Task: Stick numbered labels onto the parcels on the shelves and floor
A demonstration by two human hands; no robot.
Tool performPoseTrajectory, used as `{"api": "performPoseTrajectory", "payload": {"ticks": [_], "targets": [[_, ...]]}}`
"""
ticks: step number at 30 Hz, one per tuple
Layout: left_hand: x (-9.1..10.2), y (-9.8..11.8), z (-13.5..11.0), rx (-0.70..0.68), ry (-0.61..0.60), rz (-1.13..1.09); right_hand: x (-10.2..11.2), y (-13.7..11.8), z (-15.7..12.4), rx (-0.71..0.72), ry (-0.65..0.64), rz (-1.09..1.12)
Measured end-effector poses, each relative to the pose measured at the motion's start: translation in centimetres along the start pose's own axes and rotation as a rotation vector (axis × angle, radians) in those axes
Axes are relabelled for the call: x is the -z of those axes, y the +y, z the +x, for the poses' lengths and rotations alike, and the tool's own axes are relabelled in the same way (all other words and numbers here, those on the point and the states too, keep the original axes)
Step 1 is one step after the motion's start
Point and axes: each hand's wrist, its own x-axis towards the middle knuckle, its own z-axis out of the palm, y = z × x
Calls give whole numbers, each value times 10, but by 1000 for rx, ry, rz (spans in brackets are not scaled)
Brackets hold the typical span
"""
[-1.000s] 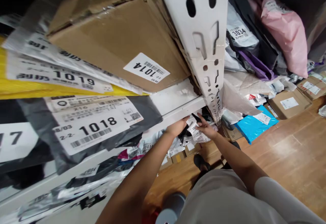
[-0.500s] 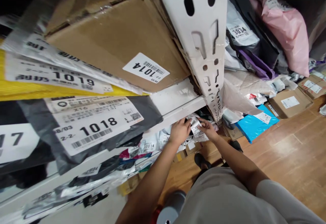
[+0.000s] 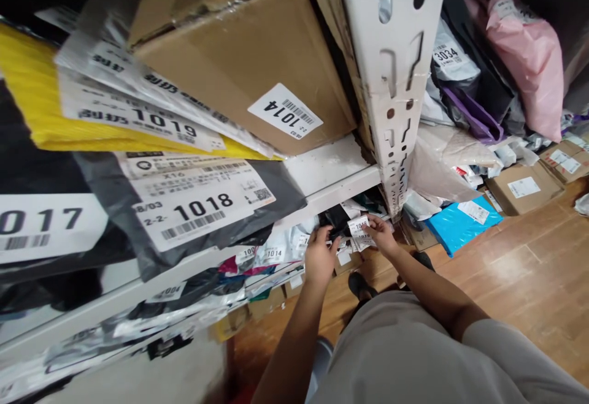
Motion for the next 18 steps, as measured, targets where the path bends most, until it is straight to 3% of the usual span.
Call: {"api": "performPoseTrajectory", "payload": {"ticks": [5, 9, 18], "targets": [[-9, 1, 7, 156, 67, -184, -2, -6, -8, -78, -83, -33], [-8, 6, 9, 153, 71, -151, -11, -5, -11, -122, -137, -67], [-9, 25, -14, 143, 269, -171, -36, 11, -3, -94, -106, -119]]}}
